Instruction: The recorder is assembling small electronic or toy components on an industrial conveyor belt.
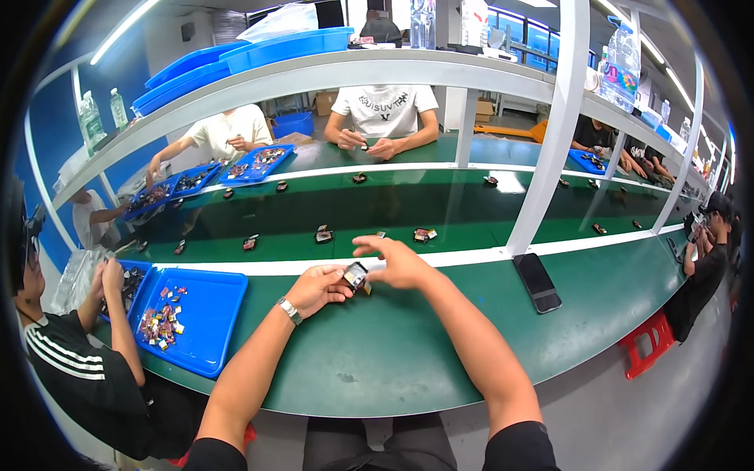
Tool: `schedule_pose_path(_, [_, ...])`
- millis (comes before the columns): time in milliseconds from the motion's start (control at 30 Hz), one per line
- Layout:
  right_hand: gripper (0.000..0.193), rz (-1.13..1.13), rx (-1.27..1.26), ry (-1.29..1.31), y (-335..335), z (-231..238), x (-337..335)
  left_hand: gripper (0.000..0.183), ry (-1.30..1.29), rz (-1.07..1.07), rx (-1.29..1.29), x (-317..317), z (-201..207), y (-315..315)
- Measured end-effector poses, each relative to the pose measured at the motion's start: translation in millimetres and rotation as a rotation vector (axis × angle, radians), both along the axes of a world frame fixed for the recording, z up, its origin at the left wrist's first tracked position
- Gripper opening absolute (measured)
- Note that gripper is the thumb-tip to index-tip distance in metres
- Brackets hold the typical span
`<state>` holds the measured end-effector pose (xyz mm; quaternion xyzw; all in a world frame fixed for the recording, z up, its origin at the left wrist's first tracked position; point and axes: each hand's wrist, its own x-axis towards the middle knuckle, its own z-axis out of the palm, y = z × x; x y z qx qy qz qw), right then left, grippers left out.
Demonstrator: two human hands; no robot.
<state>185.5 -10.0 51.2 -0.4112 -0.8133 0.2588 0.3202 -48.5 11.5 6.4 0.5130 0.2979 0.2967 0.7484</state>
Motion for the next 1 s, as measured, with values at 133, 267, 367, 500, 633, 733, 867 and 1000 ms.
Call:
schedule_pose_path(133, [0.068, -0.394, -0.043, 0.109, 50.7, -24.6, 7.2, 0.034, -0.016, 0.125, 0.033, 2.5, 2.6, 3.6])
schedule_pose_path(267, [0.069, -0.800, 0.092, -0.185, 73.8, -50.1, -16.8, 0.037, -0.050, 0.093, 0.043, 1.3, 2.2, 5.2])
schedule_pose_path(367, [0.061, -0.822, 0.158, -0.277, 83.9, -59.9, -15.2, 0.035, -0.071, 0.093, 0.039, 3.5, 2.0, 6.6])
schedule_pose_path(500, [0.043, -0.721, 0.131, -0.167, 70.3, -47.4, -8.0, 0.033, -0.099, 0.106, 0.022, 2.8, 3.4, 3.7])
schedule_pose_path(633, [0.042, -0.472, 0.060, -0.247, -8.9, -21.8, -7.9, 0.030, -0.106, 0.124, 0.024, 1.2, 2.2, 0.9])
schedule_pose_path(733, [0.044, -0.420, 0.042, -0.266, -69.2, -15.8, -9.1, 0.030, -0.095, 0.113, 0.046, 6.4, 6.0, -0.5])
schedule_pose_path(867, [0.051, -0.330, 0.040, -0.326, -95.1, -23.5, -15.8, 0.036, -0.070, 0.121, 0.081, 6.3, 7.0, -1.4])
schedule_pose_path(1000, [0.048, -0.334, 0.168, -0.204, -81.5, -0.8, -17.7, 0.048, -0.040, 0.073, 0.110, 8.6, 10.5, -4.0])
